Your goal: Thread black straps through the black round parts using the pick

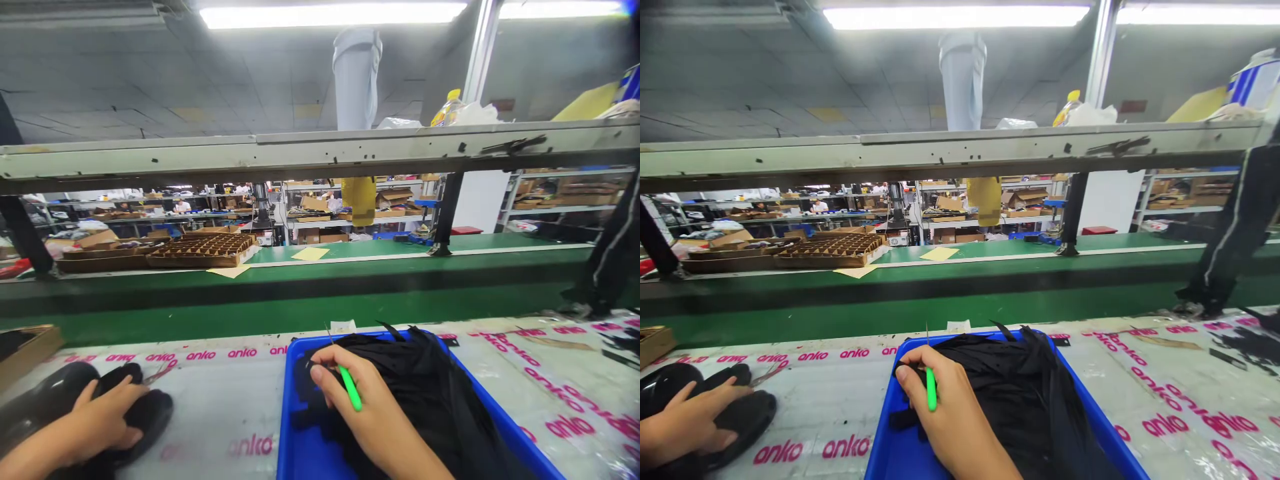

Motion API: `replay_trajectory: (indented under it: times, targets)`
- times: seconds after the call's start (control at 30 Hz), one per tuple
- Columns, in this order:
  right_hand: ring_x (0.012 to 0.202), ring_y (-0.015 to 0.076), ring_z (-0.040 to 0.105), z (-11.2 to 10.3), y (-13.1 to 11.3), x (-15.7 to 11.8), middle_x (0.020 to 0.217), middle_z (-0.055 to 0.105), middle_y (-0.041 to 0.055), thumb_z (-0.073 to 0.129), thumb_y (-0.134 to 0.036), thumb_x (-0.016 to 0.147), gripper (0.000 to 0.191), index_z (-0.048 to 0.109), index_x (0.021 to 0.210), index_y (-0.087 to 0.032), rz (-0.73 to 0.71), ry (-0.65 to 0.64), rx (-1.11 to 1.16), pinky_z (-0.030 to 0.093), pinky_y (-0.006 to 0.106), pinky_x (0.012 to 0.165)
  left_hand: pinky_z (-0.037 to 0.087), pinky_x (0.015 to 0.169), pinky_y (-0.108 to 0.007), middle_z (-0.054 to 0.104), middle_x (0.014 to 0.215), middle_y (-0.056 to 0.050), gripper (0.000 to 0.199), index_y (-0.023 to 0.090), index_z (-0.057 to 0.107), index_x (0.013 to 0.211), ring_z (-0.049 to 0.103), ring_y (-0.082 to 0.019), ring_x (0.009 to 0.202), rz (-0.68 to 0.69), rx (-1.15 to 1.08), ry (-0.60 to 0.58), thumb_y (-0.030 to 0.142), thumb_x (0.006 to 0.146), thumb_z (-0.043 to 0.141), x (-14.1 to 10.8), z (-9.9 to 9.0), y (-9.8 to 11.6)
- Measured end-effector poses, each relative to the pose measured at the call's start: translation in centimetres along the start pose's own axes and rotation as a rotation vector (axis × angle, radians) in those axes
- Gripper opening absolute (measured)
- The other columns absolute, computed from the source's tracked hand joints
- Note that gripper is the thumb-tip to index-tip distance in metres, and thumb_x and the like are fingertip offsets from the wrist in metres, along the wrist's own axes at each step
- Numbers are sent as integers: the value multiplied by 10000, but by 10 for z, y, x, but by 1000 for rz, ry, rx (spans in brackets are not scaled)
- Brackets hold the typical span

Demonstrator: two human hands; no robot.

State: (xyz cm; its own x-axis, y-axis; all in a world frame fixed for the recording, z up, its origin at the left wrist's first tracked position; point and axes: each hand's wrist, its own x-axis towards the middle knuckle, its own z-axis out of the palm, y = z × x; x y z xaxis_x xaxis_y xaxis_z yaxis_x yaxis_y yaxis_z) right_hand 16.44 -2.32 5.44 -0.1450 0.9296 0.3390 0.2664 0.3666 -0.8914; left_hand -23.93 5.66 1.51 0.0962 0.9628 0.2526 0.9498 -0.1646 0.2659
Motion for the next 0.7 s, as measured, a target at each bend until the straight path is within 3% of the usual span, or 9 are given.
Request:
replay_trajectory:
  times: [0.13, 0.2, 0.27, 0.37, 0.4, 0.5, 0.57, 0.7]
  targets:
    - [615, 145, 531, 1, -1, -1, 665, 570, -22, 533, -352, 895, 182, 623, 879, -195, -10, -10, -19, 394, 238, 598, 353, 930, -640, 711, 985, -197, 506, 87, 704, 965, 612, -450, 1017, -9, 46, 18, 235, 505, 556, 2, -6, 20]
    - [659, 156, 558, 2, -2, -2, 701, 609, -9, 540, -320, 895, 158, 629, 849, -198, -31, -12, -34, 407, 243, 633, 446, 865, -511, 670, 959, -175, 463, 100, 670, 932, 613, -404, 963, 26, 3, 44, 216, 492, 579, 4, -6, 37]
    - [730, 172, 581, 3, -2, -3, 772, 639, 10, 551, -293, 893, 138, 640, 842, -201, -54, 4, -70, 418, 255, 686, 478, 769, -407, 644, 847, -99, 291, 177, 609, 814, 618, -324, 828, 58, -79, 45, 235, 530, 635, 11, -7, 58]
    - [823, 196, 599, 5, -1, -3, 860, 656, 37, 555, -264, 891, 118, 656, 892, -202, -96, 61, -134, 433, 281, 759, 465, 610, -306, 594, 659, 6, 253, 230, 495, 741, 584, -222, 634, 96, -273, -2, 418, 692, 657, 20, -10, 100]
    - [860, 200, 607, 5, -1, -3, 890, 661, 42, 553, -253, 891, 115, 654, 907, -202, -114, 88, -134, 437, 285, 787, 476, 593, -284, 598, 671, 17, 280, 231, 488, 786, 596, -206, 638, 116, -365, -25, 472, 740, 623, 22, -11, 117]
    - [1010, 196, 606, 5, 0, -3, 1025, 678, 43, 543, -238, 892, 103, 641, 909, -212, -185, 197, -36, 422, 273, 893, 528, 782, -269, 680, 973, -14, 312, 250, 485, 1020, 642, -200, 953, 200, -639, -96, 496, 834, 534, 16, -9, 167]
    - [1056, 182, 603, 3, -1, -4, 1090, 682, 31, 541, -249, 897, 104, 642, 897, -222, -226, 258, 36, 413, 250, 925, 552, 738, -255, 715, 965, -22, 363, 251, 544, 1000, 676, -201, 887, 184, -905, -141, 494, 754, 655, 5, -1, 193]
    - [934, 144, 659, -1, -6, -6, 1033, 720, -7, 562, -216, 878, 106, 653, 930, -232, -267, 252, 38, 457, 206, 850, 601, 599, -305, 764, 881, -31, 416, 268, 667, 903, 718, -263, 758, 78, -1151, 16, 512, 591, 792, -13, 21, 207]
